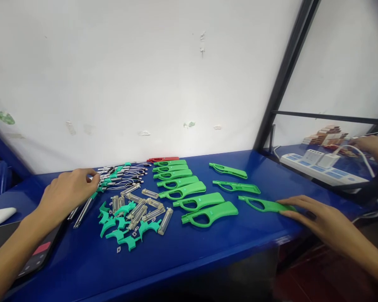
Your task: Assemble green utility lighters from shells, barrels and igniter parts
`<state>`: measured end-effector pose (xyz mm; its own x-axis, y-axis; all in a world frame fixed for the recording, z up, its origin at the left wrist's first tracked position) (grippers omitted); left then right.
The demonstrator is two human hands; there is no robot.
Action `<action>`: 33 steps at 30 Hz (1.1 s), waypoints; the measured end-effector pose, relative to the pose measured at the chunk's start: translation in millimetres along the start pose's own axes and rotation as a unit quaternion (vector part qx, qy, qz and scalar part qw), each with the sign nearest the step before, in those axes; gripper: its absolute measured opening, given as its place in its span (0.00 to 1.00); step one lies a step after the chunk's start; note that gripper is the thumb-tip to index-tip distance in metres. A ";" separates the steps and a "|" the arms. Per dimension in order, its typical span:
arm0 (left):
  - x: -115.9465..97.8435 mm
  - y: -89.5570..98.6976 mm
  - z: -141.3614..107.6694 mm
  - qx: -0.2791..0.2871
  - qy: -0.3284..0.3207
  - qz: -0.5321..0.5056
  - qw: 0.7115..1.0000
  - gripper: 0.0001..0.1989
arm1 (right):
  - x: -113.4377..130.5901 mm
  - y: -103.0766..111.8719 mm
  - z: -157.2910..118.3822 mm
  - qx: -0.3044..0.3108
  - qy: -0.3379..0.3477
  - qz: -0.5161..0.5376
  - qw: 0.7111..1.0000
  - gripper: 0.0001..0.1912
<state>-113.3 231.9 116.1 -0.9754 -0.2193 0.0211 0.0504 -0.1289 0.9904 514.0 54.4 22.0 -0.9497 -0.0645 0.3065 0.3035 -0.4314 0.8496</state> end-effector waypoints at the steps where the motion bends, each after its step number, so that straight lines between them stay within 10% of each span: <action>1: -0.2 0.2 -0.4 -0.001 -0.001 0.000 1.000 0.21 | 3.7 1.0 0.7 -0.005 0.005 0.006 1.000 0.26; 16: 5.2 2.5 -2.7 -0.005 -0.010 -0.004 1.000 0.21 | 60.3 -29.5 90.5 -0.014 0.086 0.015 0.996 0.22; 33: 5.5 -4.0 2.8 0.012 0.012 -0.013 1.000 0.20 | 54.0 -36.3 78.7 -0.006 0.083 0.021 0.996 0.21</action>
<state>-119.5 233.9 112.6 -0.9710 -0.2388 -0.0082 0.0188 -0.1109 0.9937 457.7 137.4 41.5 -0.9365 -0.2296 0.2652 0.3426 -0.4361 0.8322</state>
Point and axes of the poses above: each hand's wrist, its own z-axis towards the middle knuckle, its own y-axis out of the back of the hand, x = y × z, the point moved 8 cm from there along z, towards the middle knuckle, and after that the axes turned 2 degrees about -x, right-handed, at the moved point
